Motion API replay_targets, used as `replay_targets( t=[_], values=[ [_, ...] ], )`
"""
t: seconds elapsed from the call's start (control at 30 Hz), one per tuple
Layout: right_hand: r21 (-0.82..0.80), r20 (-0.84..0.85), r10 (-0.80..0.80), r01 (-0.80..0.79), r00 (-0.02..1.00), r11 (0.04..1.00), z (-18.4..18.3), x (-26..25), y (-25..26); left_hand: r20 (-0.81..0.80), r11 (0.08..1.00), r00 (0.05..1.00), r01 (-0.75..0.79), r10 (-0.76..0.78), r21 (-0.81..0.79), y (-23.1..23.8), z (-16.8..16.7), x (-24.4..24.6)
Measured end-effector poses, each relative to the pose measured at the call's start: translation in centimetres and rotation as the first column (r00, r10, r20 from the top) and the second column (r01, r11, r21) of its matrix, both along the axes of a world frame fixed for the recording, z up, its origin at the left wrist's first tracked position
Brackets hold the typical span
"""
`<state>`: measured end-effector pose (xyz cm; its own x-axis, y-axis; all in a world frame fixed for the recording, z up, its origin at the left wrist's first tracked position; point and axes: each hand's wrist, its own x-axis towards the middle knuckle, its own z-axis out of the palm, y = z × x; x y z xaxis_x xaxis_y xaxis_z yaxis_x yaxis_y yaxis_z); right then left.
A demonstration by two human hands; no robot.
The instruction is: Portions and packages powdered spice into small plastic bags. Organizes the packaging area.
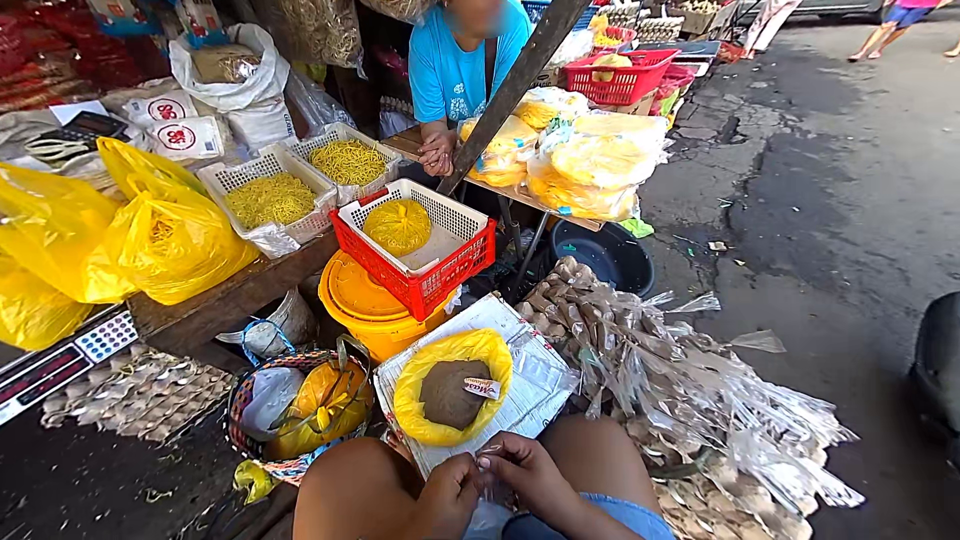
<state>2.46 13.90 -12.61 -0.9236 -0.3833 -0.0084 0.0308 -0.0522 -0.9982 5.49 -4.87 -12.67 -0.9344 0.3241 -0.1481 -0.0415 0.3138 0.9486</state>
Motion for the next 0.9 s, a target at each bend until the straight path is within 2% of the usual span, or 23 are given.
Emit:
replay_targets(
  t=[0.13, 0.23, 0.3, 0.47, 0.6, 0.67, 0.77, 0.9],
  values=[
    [0.013, 0.029, -0.035, 0.035, 0.999, 0.999, 0.3, 0.2, -0.3, -0.093, 0.987, 0.987, 0.124, -0.134, -0.100, 0.2, -0.1, 0.6],
    [-0.044, 0.024, -0.075, 0.076, 0.997, 0.996, 0.7, 0.0, -0.5, -0.067, 0.997, 0.995, 0.074, -0.076, -0.034, 0.5, -0.6, 0.8],
    [-0.066, 0.003, -0.045, 0.045, 0.999, 0.997, 1.1, -0.1, -0.3, -0.020, 0.999, 0.999, 0.034, -0.034, -0.024, 0.3, -0.5, 0.6],
    [-0.041, -0.070, 0.047, -0.050, 0.996, 0.998, 2.2, 0.1, 0.1, -0.087, 0.977, 0.991, 0.086, -0.104, -0.193, -0.2, 0.0, 0.1],
    [-0.008, -0.097, 0.124, -0.125, 0.988, 0.992, 3.2, -0.2, 0.4, 0.015, 0.991, 0.999, -0.044, 0.046, -0.130, 0.0, 0.5, 0.2],
    [0.019, -0.161, 0.147, -0.145, 0.976, 0.989, 3.2, -0.6, 0.7, 0.028, 0.992, 0.999, -0.033, 0.037, -0.124, -0.4, 0.3, -0.1],
    [0.061, -0.244, 0.225, -0.216, 0.943, 0.974, 3.2, -0.9, 0.9, -0.165, 0.996, 0.986, -0.028, 0.013, -0.090, -0.9, -0.1, -0.2],
    [0.082, -0.306, 0.290, -0.279, 0.907, 0.957, 2.3, -0.5, -0.1, -0.302, 0.987, 0.952, 0.003, 0.047, 0.161, -0.5, 0.3, -0.6]
  ],
)
